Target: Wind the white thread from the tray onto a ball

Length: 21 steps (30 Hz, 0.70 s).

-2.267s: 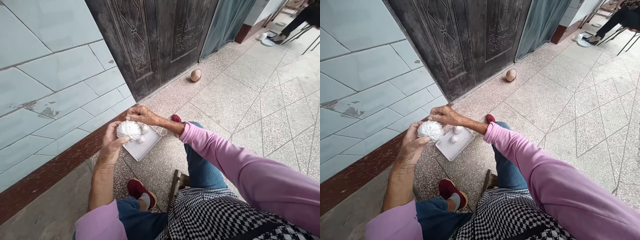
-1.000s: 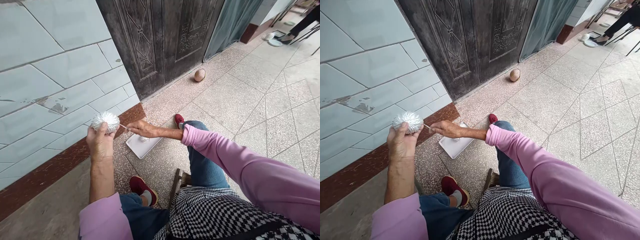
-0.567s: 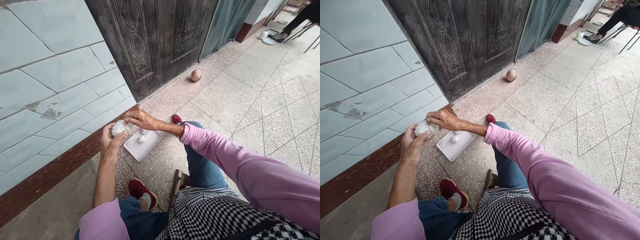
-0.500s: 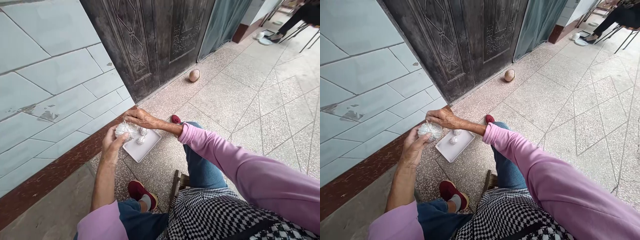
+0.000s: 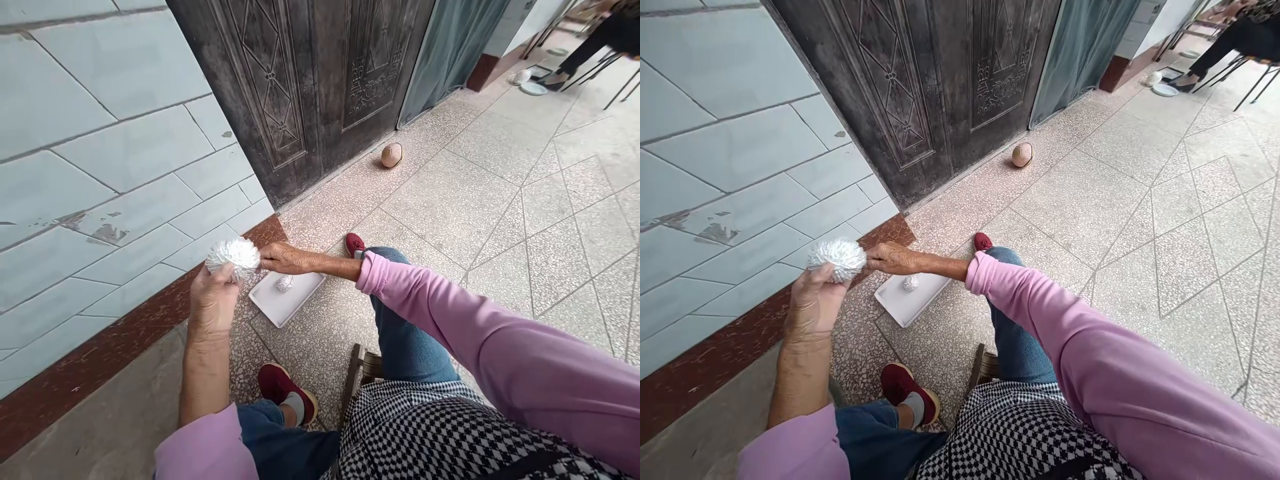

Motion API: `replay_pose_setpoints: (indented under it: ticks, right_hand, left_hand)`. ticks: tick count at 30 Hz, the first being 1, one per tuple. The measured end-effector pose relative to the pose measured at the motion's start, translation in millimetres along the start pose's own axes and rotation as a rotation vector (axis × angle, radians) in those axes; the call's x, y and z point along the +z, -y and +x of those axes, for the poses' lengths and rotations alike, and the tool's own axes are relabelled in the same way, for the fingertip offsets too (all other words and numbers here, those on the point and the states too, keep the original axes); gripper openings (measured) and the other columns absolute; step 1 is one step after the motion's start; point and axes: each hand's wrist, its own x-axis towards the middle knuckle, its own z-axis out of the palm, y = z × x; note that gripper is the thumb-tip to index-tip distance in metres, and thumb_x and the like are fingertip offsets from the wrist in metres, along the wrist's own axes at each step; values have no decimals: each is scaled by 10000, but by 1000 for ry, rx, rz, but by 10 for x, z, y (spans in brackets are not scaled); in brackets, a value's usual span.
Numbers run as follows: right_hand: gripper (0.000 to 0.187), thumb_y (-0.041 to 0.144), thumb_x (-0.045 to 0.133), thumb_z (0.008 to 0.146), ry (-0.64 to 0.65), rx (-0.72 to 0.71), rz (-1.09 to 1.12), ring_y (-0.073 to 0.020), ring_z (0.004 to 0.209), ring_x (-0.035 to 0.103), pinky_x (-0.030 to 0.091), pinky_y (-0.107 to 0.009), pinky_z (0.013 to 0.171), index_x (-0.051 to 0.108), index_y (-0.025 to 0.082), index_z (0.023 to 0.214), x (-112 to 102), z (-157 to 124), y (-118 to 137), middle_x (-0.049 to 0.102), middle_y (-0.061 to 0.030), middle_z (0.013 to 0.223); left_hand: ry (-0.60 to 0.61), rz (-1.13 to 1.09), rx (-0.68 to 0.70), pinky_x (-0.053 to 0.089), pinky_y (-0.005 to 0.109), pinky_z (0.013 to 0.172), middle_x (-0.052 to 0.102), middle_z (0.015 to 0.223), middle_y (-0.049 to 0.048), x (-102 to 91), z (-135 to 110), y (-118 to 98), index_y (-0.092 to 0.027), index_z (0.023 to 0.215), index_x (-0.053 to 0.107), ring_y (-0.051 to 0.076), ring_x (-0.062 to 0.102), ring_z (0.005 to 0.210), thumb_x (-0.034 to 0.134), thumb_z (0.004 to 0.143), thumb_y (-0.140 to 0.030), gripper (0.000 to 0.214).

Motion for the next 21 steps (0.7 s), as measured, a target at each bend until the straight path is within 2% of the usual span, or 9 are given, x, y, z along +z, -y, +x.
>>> replay_pose_setpoints:
  ticks: [4, 7, 10, 13, 15, 21]
  right_hand:
    - [352, 146, 681, 1292, 81, -15, -14, -175, 900, 632, 463, -302, 900, 673, 186, 942, 137, -87, 81, 685, -7, 910]
    - [309, 168, 682, 1305, 86, -34, 32, -181, 915, 646, 487, -309, 924, 722, 179, 999, 123, -131, 141, 709, -11, 934]
    - [305, 204, 698, 1314, 20, -36, 132, -180, 932, 661, 522, -300, 924, 741, 181, 1013, 17, -162, 216, 750, -19, 966]
    - [279, 195, 704, 1308, -80, -14, 193, -176, 954, 662, 540, -287, 927, 777, 171, 1040, -127, -193, 317, 768, -25, 987]
    - [271, 175, 696, 1302, -126, 10, 202, -177, 953, 653, 539, -284, 911, 789, 166, 1047, -213, -213, 390, 765, -32, 982]
    - [350, 178, 759, 1266, -199, 99, 150, -162, 901, 554, 443, -265, 801, 712, 187, 920, -345, -224, 460, 654, -3, 881]
  left_hand:
    - [-124, 104, 106, 743, 455, 1079, 901, 1256, 99, -145, 120, 101, -238, 1144, 848, 362, 849, 1280, 1230, 617, -498, 701]
    - [-168, 218, 191, 748, 468, 1075, 896, 1223, 64, -256, 210, 202, -252, 1205, 849, 371, 867, 1275, 1226, 649, -456, 703]
    - [-172, 330, 221, 764, 501, 1098, 898, 1201, 64, -291, 249, 263, -272, 1240, 861, 378, 886, 1236, 1209, 644, -429, 708]
    - [-166, 417, 161, 758, 526, 1132, 909, 1214, 75, -234, 225, 264, -284, 1222, 875, 388, 884, 1227, 1209, 594, -445, 730]
    - [-129, 441, 112, 755, 524, 1114, 912, 1201, 82, -164, 189, 237, -282, 1208, 879, 393, 884, 1210, 1207, 557, -443, 748]
    - [127, 389, -56, 744, 479, 962, 910, 1119, 115, 19, 63, 98, -214, 1198, 931, 391, 874, 1063, 1230, 485, -423, 801]
